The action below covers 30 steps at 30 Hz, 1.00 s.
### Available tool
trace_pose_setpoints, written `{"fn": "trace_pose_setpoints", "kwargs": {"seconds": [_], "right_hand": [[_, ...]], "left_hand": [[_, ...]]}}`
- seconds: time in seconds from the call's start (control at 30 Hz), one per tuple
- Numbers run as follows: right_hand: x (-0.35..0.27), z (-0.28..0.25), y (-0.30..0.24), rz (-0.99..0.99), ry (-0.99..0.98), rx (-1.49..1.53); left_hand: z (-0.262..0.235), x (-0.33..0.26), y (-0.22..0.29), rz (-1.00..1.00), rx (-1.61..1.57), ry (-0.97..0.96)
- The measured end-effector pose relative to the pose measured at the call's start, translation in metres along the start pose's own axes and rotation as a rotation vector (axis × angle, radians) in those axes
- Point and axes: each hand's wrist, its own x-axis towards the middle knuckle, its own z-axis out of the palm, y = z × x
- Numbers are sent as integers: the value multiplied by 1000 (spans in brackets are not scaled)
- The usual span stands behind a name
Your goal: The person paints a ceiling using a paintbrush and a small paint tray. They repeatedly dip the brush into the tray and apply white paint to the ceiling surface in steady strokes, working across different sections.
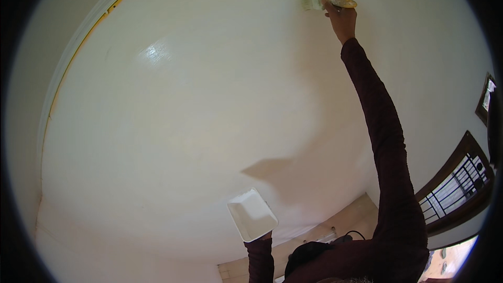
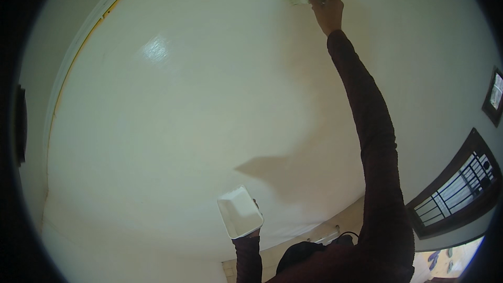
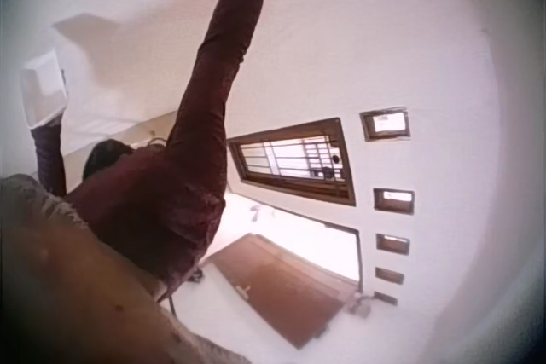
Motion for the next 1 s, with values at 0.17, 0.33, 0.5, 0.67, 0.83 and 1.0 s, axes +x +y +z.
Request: {"fn": "trace_pose_setpoints", "kwargs": {"seconds": [0.17,0.33,0.5,0.67,0.83,1.0], "right_hand": [[-9,3,0,-342,159,-221],[-69,46,-29,-376,-17,-291],[-110,83,-80,-375,-186,-112],[-111,85,-96,-152,-337,252],[-61,52,-36,3,-284,305],[5,-16,19,128,-175,81]], "left_hand": [[-6,3,0,-12,3,-17],[11,-3,2,-4,-61,43],[4,5,4,-37,-96,38],[3,4,6,-85,-198,8],[-8,4,4,-90,-226,36],[-15,4,3,-67,-202,51]]}}
